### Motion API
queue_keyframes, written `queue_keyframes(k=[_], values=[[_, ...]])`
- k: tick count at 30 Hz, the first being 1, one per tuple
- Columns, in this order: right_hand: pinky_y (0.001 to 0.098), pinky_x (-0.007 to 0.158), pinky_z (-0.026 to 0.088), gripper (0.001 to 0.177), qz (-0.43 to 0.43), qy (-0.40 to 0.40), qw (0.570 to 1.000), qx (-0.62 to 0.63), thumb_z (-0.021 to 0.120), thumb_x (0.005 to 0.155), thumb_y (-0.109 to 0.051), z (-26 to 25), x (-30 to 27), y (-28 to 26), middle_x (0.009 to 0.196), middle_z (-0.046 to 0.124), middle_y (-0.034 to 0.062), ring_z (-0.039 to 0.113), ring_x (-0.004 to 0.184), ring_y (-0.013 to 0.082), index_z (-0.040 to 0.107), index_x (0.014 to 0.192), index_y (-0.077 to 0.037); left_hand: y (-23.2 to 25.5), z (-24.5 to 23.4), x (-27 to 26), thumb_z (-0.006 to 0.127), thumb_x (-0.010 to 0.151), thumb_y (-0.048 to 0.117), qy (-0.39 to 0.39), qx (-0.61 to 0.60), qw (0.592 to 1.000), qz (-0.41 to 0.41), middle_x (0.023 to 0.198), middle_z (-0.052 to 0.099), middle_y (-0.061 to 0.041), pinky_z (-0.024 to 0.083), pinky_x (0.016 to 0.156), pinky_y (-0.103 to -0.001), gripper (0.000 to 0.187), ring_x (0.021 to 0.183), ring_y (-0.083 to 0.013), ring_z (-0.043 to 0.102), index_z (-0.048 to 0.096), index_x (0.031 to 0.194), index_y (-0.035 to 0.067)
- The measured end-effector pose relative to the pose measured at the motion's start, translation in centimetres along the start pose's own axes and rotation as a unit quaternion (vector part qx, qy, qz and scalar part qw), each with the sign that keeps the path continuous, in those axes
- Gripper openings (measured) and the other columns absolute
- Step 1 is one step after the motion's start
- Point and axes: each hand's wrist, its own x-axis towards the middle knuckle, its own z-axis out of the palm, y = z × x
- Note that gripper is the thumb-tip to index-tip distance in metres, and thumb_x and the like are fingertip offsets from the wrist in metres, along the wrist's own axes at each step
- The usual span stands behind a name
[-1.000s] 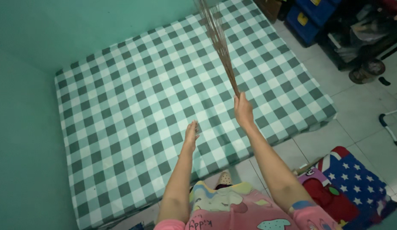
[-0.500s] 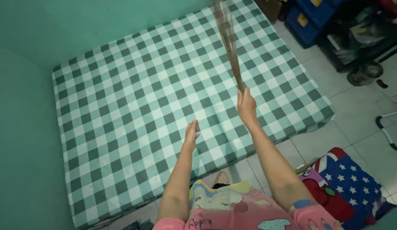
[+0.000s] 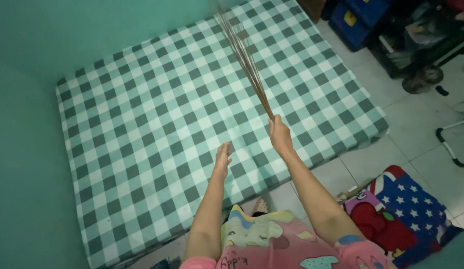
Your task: The person beats a mattress covered with a green and white checkered sheet using a bundle of sticks.
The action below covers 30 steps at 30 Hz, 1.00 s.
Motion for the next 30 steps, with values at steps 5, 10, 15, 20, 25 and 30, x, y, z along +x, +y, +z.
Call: queue_keyframes(k=[5,10,15,20,25,30], values=[[0.0588,0.074,0.050,0.028,0.009,0.022,1.000,0.004,0.045,0.108,-0.029,1.1,0.4,-1.3,0.092,0.068,0.0290,0.067,0.088,0.0494,0.050,0.116,-0.002,0.3,-1.8,0.1,0.043,0.099,0.062,-0.002,-0.014,1.000,0.009,0.158,0.045,-0.010,0.037,0.114,-0.051,0.072,0.146,-0.0297,0.042,0.043,0.152,0.013],[0.0584,0.079,0.050,0.028,0.025,-0.060,0.997,-0.052,0.050,0.099,-0.018,5.0,0.7,1.3,0.098,0.068,0.0280,0.066,0.090,0.0496,0.056,0.125,-0.011,1.2,-5.5,0.2,0.043,0.096,0.065,0.020,0.001,1.000,0.005,0.155,0.048,-0.009,0.040,0.110,-0.050,0.073,0.141,-0.0283,0.047,0.049,0.147,0.012],[0.0576,0.075,0.051,0.028,-0.058,0.055,0.997,-0.014,0.051,0.107,-0.028,6.3,-1.4,-5.0,0.093,0.068,0.0278,0.065,0.090,0.0494,0.055,0.114,-0.001,1.4,-8.8,0.0,0.044,0.096,0.066,0.005,-0.008,1.000,0.007,0.155,0.050,-0.011,0.040,0.111,-0.050,0.076,0.140,-0.0283,0.048,0.048,0.148,0.011],[0.0572,0.073,0.051,0.031,0.000,-0.001,1.000,0.001,0.046,0.107,-0.030,7.4,-1.2,-7.6,0.089,0.068,0.0269,0.068,0.083,0.0464,0.052,0.119,-0.002,2.0,-11.5,0.2,0.044,0.097,0.064,0.003,-0.016,1.000,0.012,0.154,0.050,-0.013,0.040,0.111,-0.052,0.075,0.139,-0.0296,0.049,0.048,0.149,0.009],[0.0582,0.074,0.051,0.032,0.068,-0.105,0.985,-0.115,0.045,0.108,-0.032,9.3,-1.3,-5.3,0.090,0.068,0.0281,0.067,0.086,0.0486,0.051,0.121,-0.004,2.4,-13.6,0.5,0.044,0.096,0.062,0.014,0.003,1.000,0.003,0.153,0.052,-0.010,0.039,0.112,-0.051,0.071,0.138,-0.0290,0.049,0.051,0.146,0.012],[0.0588,0.074,0.051,0.033,0.028,0.007,0.999,-0.015,0.043,0.108,-0.035,8.9,-3.3,-8.4,0.090,0.068,0.0284,0.066,0.087,0.0501,0.050,0.124,-0.007,2.2,-14.1,1.0,0.044,0.099,0.062,-0.011,-0.002,1.000,0.001,0.153,0.050,-0.011,0.038,0.114,-0.051,0.069,0.140,-0.0295,0.048,0.049,0.146,0.012]])
